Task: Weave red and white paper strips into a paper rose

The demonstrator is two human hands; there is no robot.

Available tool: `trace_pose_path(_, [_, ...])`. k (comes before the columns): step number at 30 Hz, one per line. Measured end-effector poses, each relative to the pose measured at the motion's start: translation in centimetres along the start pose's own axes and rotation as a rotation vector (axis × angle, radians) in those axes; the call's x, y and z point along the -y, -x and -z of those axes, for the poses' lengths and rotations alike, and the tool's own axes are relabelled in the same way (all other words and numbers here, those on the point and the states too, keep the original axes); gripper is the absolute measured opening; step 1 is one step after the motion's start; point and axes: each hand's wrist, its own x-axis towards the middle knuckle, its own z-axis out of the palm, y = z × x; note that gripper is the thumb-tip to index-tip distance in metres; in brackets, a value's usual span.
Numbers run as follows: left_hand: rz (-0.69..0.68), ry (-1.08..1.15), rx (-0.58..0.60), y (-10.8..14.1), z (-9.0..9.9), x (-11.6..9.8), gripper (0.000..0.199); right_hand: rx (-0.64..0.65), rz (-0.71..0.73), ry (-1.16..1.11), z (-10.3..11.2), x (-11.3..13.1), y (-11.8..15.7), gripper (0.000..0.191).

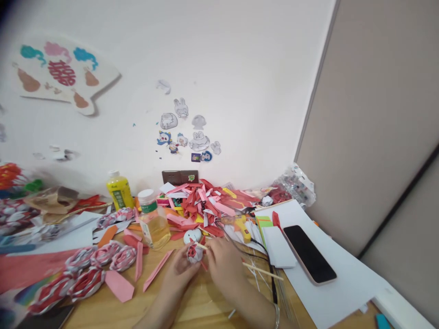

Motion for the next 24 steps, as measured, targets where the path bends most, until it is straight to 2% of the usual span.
trace_pose_path(4, [-0.012, -0.005, 0.004, 0.3, 0.2, -0.3, 0.056, -0.008, -0.032, -0.049, -0.6, -0.3, 0.3, 0.020])
trace_pose_path(7, [-0.010, 0.037, -0.013, 0.5, 0.1, -0.1, 0.060, -0.006, -0.038, -0.050, -0.9, -0.4, 0.3, 0.020])
trace_pose_path(11, [0.043, 0.113, -0.014, 0.8, -0.3, 0.3, 0.067, -0.019, -0.089, -0.088, -0.4, -0.5, 0.0, 0.019])
trace_pose_path(15, [0.103, 0.153, -0.044, 1.1, -0.5, -0.2, 0.060, 0.053, -0.190, -0.222, 0.3, -0.6, -0.5, 0.022])
trace_pose_path(18, [0.125, 0.166, -0.047, 1.3, -0.6, -0.5, 0.055, 0.076, -0.189, -0.288, 0.7, -1.0, -0.8, 0.025])
trace_pose_path(24, [0.010, 0.028, -0.027, 0.6, -0.2, 0.5, 0.050, 0.068, -0.183, -0.325, 0.9, -1.9, -1.2, 0.022])
